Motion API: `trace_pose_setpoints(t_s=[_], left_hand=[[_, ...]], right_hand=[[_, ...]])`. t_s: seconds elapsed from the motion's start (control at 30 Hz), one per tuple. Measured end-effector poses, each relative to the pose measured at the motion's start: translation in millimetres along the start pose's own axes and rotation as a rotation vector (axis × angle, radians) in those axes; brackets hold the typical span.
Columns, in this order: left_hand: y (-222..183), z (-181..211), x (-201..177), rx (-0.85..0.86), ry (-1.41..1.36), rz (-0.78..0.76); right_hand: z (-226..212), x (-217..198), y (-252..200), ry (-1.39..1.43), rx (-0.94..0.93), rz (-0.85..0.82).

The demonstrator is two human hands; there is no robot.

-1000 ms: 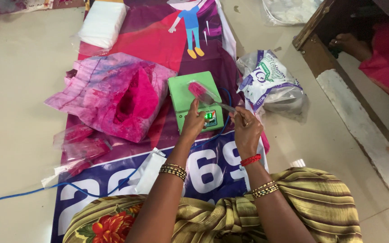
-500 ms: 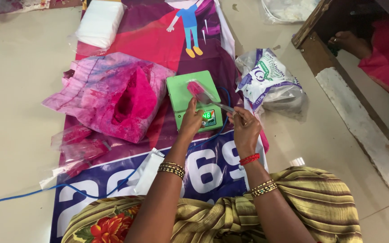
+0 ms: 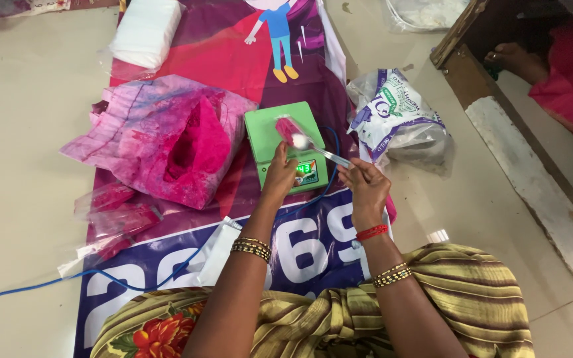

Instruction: The person measures small portions of pink powder using a scale and a spoon, then packs them into small plastic bags.

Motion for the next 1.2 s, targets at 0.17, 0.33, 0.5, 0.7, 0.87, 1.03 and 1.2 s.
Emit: trace_pose_setpoints(t_s=[0.17,0.33,0.5,0.7,0.87,1.03,1.2], left_hand=[[3,0,-2,-0.009,-0.003,0.001],[7,-1,-3,0.003,-0.017,-0.014],[5,5,-2,0.018,-0.013,-0.028],[5,6,-4,0.036,-0.006,-0.036],[5,6,-6,0.064,-0.003,-0.019],[4,9,-8,0.049,0.030,-0.008],[11,-2,-12,0.092,-0.010,-0.003]], right_hand=[[5,0,2,-0.012,-0.009,0.011],[11,3,5,-0.060,-0.046,0.008],[14,7,6,-0.052,-0.077,-0.019],[7,9,2,-0.055,-0.082,-0.034],[7,6,0,0.020,-0.028,-0.022],[6,3,-2,0.062,0.034,0.010],[7,1,-2,0.045,0.021,0.029]])
Point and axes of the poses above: each hand's wrist, its own y-axis towards the middle knuckle, its own x-axis out of the palm, z = x × y, the point moved 4 cm from there along y, towards the middle knuckle, and after that the axes turned 9 degrees about -y, right-handed, at the moved point
